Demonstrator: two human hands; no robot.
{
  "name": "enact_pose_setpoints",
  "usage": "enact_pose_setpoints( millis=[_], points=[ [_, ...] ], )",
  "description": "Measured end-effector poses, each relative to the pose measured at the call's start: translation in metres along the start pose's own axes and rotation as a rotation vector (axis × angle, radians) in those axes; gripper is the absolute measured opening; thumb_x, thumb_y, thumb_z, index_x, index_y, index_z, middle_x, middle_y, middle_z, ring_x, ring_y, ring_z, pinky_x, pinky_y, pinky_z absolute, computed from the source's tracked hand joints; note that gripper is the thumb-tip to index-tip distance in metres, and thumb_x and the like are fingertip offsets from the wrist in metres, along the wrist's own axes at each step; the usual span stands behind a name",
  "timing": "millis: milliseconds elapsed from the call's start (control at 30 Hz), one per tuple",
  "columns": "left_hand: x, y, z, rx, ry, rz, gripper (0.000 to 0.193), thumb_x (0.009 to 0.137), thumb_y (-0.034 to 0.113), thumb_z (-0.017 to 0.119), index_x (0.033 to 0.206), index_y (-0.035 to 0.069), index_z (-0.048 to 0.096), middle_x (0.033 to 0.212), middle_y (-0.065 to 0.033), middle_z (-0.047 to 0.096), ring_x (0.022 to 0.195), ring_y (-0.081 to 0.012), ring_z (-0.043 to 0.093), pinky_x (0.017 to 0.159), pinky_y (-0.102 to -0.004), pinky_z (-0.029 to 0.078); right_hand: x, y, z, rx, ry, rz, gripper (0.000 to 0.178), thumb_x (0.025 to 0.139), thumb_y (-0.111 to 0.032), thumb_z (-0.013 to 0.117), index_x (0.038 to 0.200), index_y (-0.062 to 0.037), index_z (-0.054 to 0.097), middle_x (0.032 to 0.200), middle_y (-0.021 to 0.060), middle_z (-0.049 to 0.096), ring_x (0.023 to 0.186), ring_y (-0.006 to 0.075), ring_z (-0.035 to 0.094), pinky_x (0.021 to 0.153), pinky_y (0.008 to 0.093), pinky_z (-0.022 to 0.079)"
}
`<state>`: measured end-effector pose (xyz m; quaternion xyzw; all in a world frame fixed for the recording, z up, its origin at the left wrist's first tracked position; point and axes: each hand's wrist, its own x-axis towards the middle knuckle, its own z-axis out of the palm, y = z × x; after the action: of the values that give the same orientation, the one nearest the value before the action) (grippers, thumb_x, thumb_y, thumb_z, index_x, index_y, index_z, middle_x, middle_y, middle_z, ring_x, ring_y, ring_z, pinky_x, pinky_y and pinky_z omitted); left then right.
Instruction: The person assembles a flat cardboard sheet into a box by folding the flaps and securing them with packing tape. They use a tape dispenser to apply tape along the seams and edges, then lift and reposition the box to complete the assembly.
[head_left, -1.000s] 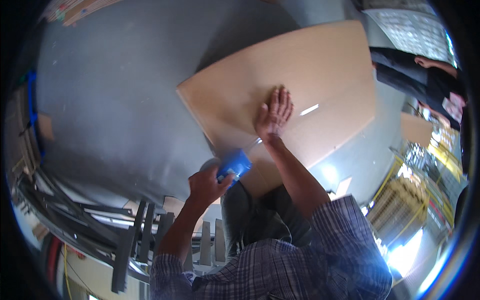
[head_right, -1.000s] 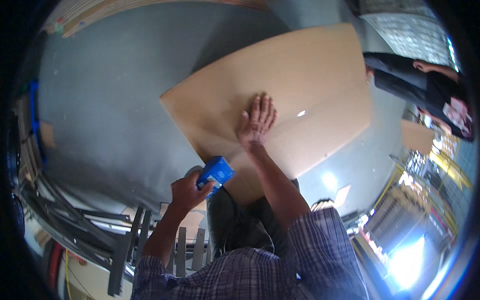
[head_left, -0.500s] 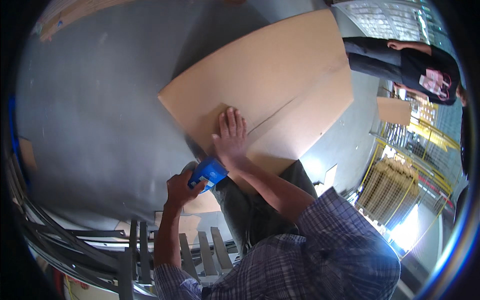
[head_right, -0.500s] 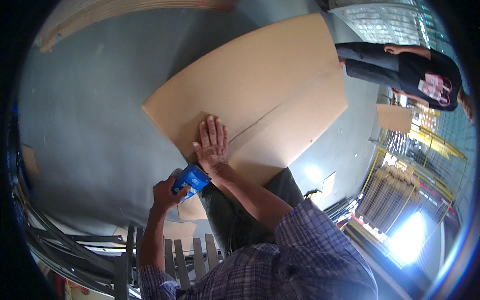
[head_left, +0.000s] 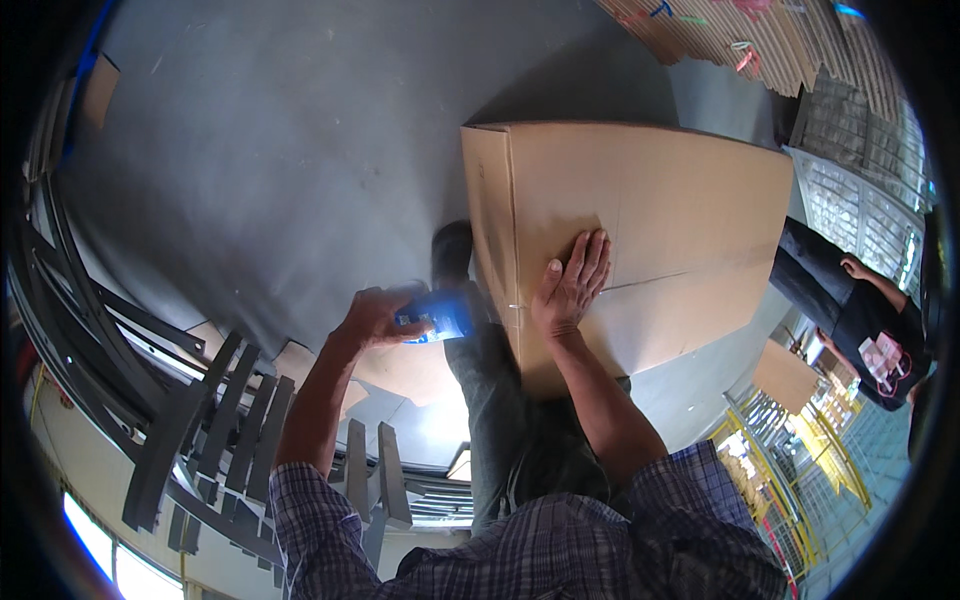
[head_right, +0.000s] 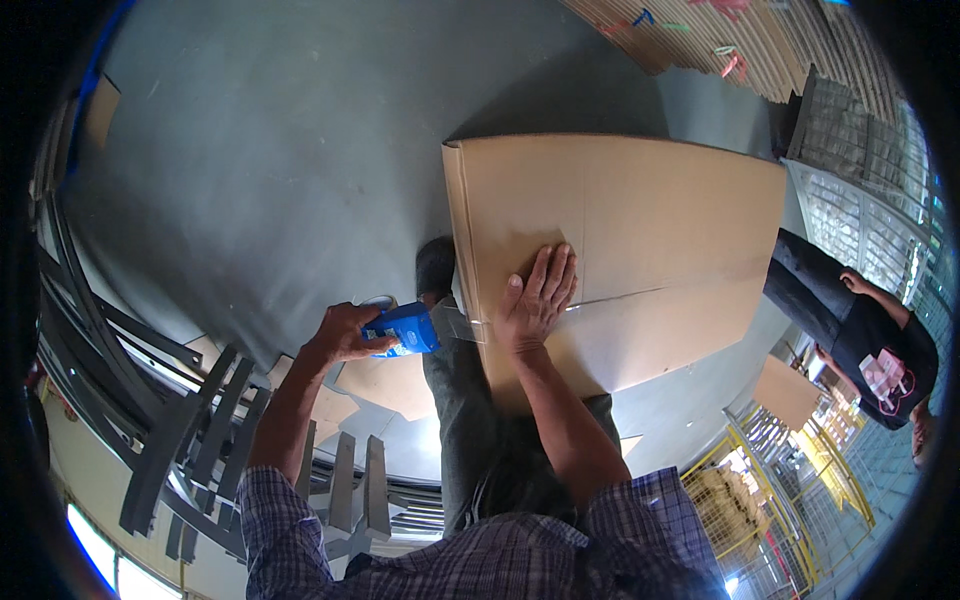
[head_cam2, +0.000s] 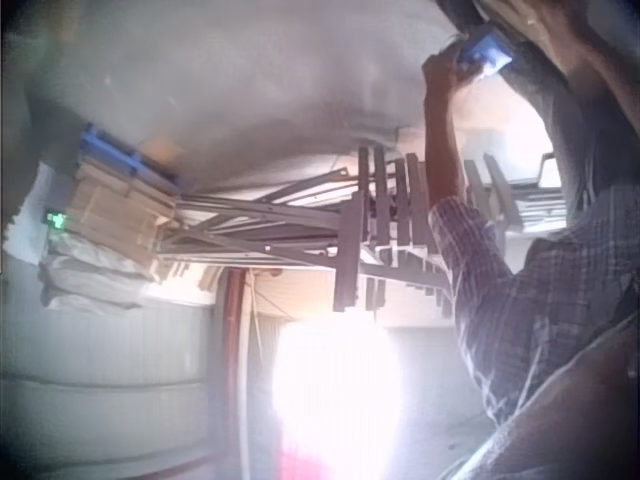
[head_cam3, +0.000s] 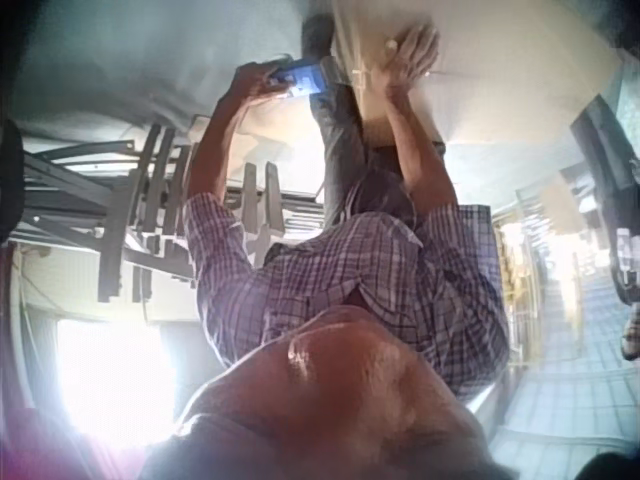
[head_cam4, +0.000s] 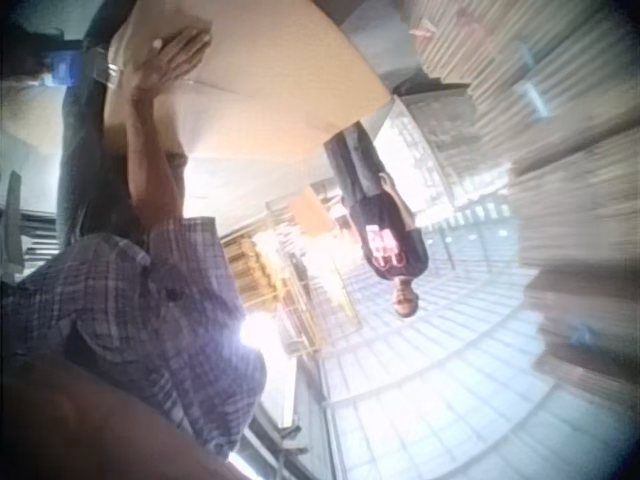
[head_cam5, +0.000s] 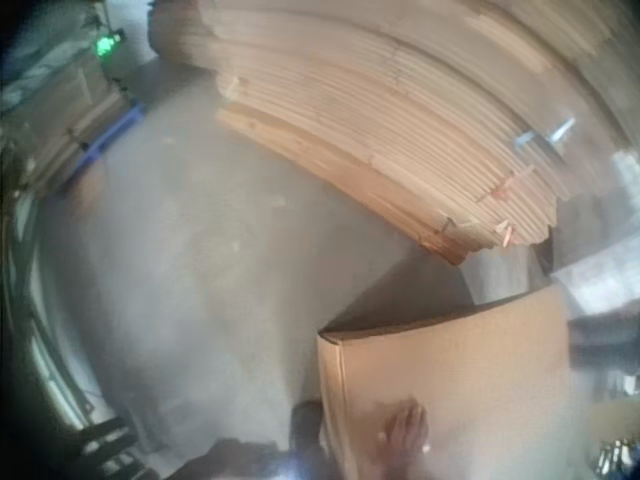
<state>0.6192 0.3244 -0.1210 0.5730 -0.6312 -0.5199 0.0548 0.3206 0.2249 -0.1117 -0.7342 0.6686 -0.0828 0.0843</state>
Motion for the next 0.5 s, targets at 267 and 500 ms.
enact_pose_setpoints(
  millis=[267, 500],
  points=[
    [0.058, 0.002, 0.024, -0.136, -0.140, -0.030, 0.069, 0.079, 0.067, 0.066, 0.118, 0.010, 0.066, 0.093, -0.0164, 0.073, 0.085, -0.0345, 0.072, 0.082, -0.0432, 0.056, -0.002, 0.004, -0.005, 0.011, -0.004, -0.147, 0.069, 0.098, -0.047, 0.044, 0.149, 0.0002, 0.037, 0.158, 0.0235, 0.027, 0.147, 0.0436, 0.022, 0.118, 0.0585, 0.015],
    [0.092, -0.006, 0.048, -0.194, -0.207, -0.043, 0.066, 0.079, 0.067, 0.068, 0.112, 0.010, 0.067, 0.092, -0.0176, 0.072, 0.090, -0.0377, 0.069, 0.082, -0.0466, 0.051, -0.008, -0.003, -0.020, -0.034, -0.297, -0.491, 0.079, 0.085, -0.046, 0.066, 0.142, 0.0031, 0.042, 0.154, 0.0259, 0.031, 0.146, 0.0466, 0.023, 0.116, 0.0623, 0.016]
  ],
)
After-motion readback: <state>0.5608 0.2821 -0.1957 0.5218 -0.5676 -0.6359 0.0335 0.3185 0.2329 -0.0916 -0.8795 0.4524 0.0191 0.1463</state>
